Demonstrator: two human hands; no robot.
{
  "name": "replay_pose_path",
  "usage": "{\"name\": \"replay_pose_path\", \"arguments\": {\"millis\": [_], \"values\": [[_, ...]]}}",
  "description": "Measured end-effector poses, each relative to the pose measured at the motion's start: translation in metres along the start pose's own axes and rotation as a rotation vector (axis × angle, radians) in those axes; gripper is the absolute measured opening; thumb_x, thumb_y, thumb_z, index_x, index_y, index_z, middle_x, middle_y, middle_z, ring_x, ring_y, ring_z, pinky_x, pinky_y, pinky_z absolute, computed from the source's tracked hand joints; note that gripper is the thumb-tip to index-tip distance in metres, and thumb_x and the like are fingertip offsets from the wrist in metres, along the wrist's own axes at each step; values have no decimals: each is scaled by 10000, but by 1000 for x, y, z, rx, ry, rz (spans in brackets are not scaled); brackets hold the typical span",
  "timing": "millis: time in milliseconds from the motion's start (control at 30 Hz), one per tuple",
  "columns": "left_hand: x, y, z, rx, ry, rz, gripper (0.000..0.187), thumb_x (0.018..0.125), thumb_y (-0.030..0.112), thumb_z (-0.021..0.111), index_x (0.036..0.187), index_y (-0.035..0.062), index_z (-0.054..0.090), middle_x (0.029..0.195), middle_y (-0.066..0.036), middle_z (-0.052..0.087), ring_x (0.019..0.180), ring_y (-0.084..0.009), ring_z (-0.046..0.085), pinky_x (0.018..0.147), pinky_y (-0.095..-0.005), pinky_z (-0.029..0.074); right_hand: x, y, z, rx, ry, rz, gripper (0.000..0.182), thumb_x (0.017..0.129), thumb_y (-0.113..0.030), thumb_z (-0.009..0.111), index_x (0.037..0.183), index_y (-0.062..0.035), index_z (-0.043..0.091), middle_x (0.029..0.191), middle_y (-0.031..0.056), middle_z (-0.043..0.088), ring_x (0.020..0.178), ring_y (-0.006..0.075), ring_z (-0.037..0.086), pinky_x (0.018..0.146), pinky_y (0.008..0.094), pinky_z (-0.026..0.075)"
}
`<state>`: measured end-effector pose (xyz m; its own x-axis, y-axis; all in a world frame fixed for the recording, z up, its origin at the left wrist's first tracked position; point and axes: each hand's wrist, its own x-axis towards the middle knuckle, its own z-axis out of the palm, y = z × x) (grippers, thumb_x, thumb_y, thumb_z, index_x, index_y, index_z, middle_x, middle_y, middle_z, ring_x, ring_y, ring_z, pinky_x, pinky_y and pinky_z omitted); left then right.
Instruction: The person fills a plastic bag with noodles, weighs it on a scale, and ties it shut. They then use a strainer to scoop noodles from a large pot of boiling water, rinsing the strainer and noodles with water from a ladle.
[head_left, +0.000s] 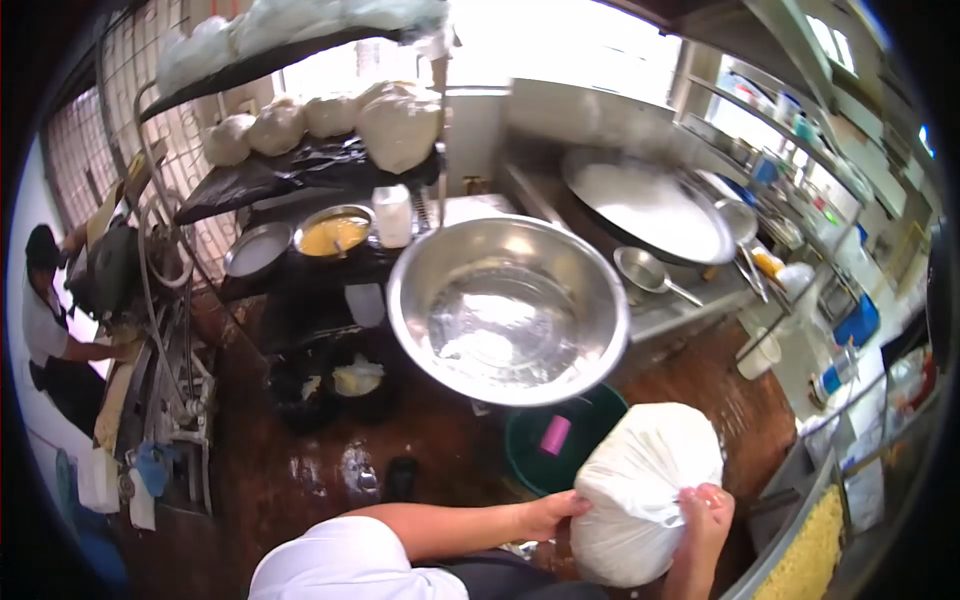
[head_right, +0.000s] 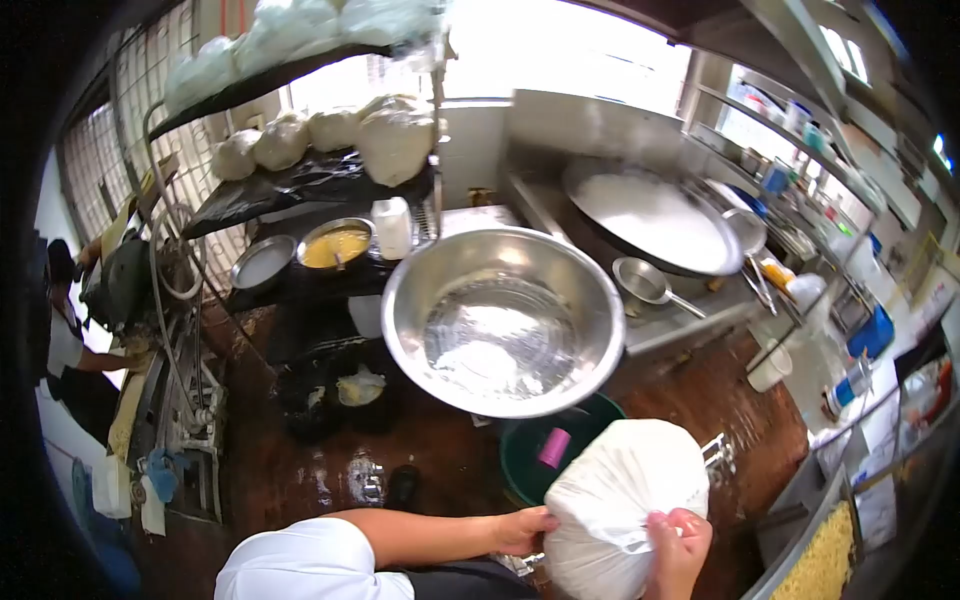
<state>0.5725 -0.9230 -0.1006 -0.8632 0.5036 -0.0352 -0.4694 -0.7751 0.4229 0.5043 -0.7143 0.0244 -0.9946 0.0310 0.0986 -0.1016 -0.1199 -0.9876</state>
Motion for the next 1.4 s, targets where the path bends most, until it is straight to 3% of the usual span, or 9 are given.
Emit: {"name": "replay_pose_path", "arguments": {"millis": [100, 167, 333, 633, 733, 833, 1100, 1133, 1400], "values": [[-71, 64, -48, 31, 94, 232, 755, 848, 375, 722, 1444, 73, 370, 1412, -44, 485, 1298, -226, 450, 1104, -417, 347, -13, -22, 148, -116, -254, 33, 310, 751, 12, 727, 981, -39, 526, 851, 29, 556, 708, 96, 531, 638, 218, 446], [-119, 112, -93, 38, 140, 300, 783, 834, 384, 738, 1441, 56, 368, 1433, -58, 467, 1313, -235, 444, 1106, -429, 347, -16, -38, 249, -208, -408, 34, 272, 785, 11, 720, 614, -50, 518, 578, -38, 487, 559, 59, 458, 497, 266, 341], [-224, 274, -160, -35, 196, 587, 763, 883, 497, 631, 1450, 64, 359, 1462, -99, 430, 1345, -264, 417, 1124, -459, 336, 12, -55, 467, -413, -1114, -426, 373, 812, -166, 744, 575, -24, 493, 510, 88, 418, 453, 199, 423, 451, 344, 295], [-317, 599, -47, 303, 502, 1493, 727, 945, 606, 427, 1463, 101, 350, 1458, -109, 437, 1332, -292, 435, 1124, -463, 342, 59, -104, 795, -253, -894, -954, 344, 845, -326, 644, 797, 9, 579, 727, 209, 562, 668, 378, 541, 616, 455, 408], [-343, 684, -101, 277, 32, 1211, 637, 977, 529, 437, 1453, 113, 363, 1451, -109, 446, 1318, -281, 448, 1106, -453, 361, 95, -88, 896, -261, -712, -937, 337, 851, -315, 633, 930, 11, 658, 877, 228, 656, 836, 381, 641, 759, 448, 497], [-336, 710, -136, 236, 715, 1350, 507, 975, 365, 512, 1404, 113, 411, 1375, -96, 500, 1268, -279, 478, 1067, -456, 385, 141, -4, 996, -958, -852, -1021, 395, 887, -341, 572, 1123, -35, 653, 1103, 211, 656, 1047, 346, 633, 887, 454, 501], [-319, 576, -141, 605, 968, 1489, 614, 967, 319, 486, 1475, 28, 301, 1500, -128, 378, 1425, -260, 284, 1151, -443, 166, 93, 53, 761, -303, -714, -957, 330, 822, -210, 677, 1102, -45, 618, 1174, 197, 609, 1101, 367, 573, 930, 447, 460], [-305, 557, -145, 582, 967, 1440, 595, 958, 297, 505, 1456, 20, 332, 1417, -150, 467, 1329, -264, 427, 1090, -397, 312, 97, 61, 704, -337, -730, -886, 236, 838, -194, 676, 1024, -50, 657, 1083, 172, 657, 1010, 347, 622, 873, 425, 497], [-151, 469, -117, 688, 450, 693, 509, 900, 262, 593, 1319, -2, 476, 1059, -91, 623, 894, -166, 622, 750, -253, 487, -10, 83, 209, -1032, 277, 266, 307, 855, -304, 680, 1037, -59, 708, 935, 104, 722, 864, 209, 690, 781, 322, 535]]}}
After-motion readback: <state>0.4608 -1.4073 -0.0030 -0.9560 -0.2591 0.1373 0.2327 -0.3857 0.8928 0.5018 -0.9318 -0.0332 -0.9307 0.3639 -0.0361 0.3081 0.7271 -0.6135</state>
